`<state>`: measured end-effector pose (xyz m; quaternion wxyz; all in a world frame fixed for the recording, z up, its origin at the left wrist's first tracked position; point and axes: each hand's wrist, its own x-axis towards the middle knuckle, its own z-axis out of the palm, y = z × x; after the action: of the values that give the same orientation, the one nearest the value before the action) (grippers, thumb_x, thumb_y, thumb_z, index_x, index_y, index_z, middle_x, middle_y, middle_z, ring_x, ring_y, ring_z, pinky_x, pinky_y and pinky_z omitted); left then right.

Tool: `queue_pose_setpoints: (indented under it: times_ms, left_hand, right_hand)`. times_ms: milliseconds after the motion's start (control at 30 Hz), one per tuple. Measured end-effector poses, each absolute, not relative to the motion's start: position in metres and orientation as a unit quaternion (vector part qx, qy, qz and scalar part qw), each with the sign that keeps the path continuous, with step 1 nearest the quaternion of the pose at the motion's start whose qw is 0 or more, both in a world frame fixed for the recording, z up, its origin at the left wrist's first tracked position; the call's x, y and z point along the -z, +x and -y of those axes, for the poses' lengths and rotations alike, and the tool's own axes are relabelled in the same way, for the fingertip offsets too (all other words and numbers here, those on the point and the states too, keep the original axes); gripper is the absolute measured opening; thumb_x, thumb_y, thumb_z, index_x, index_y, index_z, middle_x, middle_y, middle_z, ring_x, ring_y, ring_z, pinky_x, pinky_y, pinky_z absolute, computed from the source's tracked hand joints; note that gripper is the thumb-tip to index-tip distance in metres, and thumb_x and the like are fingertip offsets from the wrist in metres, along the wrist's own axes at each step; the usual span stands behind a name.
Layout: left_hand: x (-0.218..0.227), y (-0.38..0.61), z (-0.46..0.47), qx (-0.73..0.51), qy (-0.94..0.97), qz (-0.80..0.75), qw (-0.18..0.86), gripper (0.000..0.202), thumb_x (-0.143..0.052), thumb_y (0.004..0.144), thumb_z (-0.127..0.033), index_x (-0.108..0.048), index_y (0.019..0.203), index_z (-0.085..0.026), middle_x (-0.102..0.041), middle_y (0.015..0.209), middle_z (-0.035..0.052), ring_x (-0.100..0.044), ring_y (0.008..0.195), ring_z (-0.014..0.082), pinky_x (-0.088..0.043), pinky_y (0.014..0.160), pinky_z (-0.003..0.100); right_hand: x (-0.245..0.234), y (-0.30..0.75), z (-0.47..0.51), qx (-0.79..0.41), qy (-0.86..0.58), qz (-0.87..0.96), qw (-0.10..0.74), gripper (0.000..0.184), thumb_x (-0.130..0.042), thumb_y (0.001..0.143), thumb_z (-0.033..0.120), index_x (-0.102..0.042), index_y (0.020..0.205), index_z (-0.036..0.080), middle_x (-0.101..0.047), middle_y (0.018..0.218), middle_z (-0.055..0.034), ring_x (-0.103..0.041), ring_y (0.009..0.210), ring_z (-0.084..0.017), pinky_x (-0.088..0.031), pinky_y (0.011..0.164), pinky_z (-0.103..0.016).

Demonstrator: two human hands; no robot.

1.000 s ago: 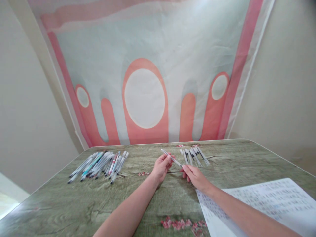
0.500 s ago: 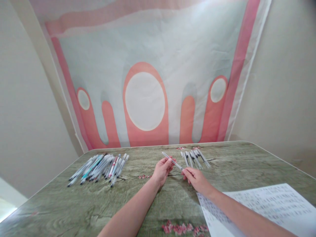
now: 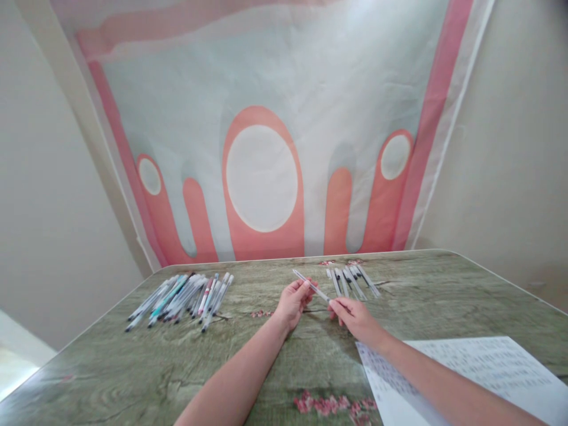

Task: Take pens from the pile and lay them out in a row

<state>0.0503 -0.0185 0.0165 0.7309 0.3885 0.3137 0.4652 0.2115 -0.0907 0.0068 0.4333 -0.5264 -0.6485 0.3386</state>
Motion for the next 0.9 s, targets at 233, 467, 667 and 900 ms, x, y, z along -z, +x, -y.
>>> queue_pose_setpoints:
  times_ms: [233,467,667,900]
  left_hand:
    - [-0.0175,0.0516,0.0223,-0.462,0.400,-0.298,0.733,0.033,-0.067,0.063,-0.033,-0.057,0.089,-0.014,-0.064,0.090,0.0077,-0.059,0.079,0.0121,-0.041,0.065,0.019]
    - [-0.0178,0.0522,0.0219,-0.463,0.410,-0.316,0.719,0.032,-0.067,0.061,-0.035,-0.057,0.082,-0.013,-0.064,0.084,0.0069,-0.057,0.069,0.0093,-0.040,0.062,0.019]
    - [-0.0170,0.0530,0.0224,-0.476,0.417,-0.312,0.709,0.032,-0.067,0.061,-0.037,-0.056,0.077,-0.013,-0.063,0.080,0.0057,-0.055,0.067,0.0083,-0.039,0.063,0.019]
    - [-0.0159,0.0529,0.0215,-0.474,0.414,-0.301,0.716,0.031,-0.067,0.062,-0.036,-0.055,0.080,-0.013,-0.062,0.084,0.0054,-0.054,0.064,0.0065,-0.040,0.063,0.019]
  right_hand:
    - [-0.0042,0.2103,0.0885,-0.344,-0.523,0.659,0.416,0.040,-0.031,0.083,0.048,-0.055,0.078,0.016,-0.059,0.063,-0.0005,-0.051,0.049,-0.010,-0.040,0.050,-0.021]
    - [-0.0044,0.2113,0.0908,-0.300,-0.533,0.675,0.411,0.037,-0.033,0.083,0.044,-0.056,0.073,0.017,-0.058,0.059,0.0003,-0.052,0.050,-0.011,-0.039,0.050,-0.022]
    - [-0.0031,0.2110,0.0896,-0.294,-0.542,0.661,0.428,0.032,-0.041,0.079,0.045,-0.054,0.070,0.017,-0.056,0.057,0.0015,-0.051,0.050,-0.011,-0.038,0.050,-0.022]
    - [-0.0009,0.2101,0.0860,-0.345,-0.544,0.623,0.443,0.043,-0.030,0.082,0.049,-0.055,0.073,0.016,-0.057,0.060,-0.0004,-0.049,0.046,-0.010,-0.037,0.045,-0.021]
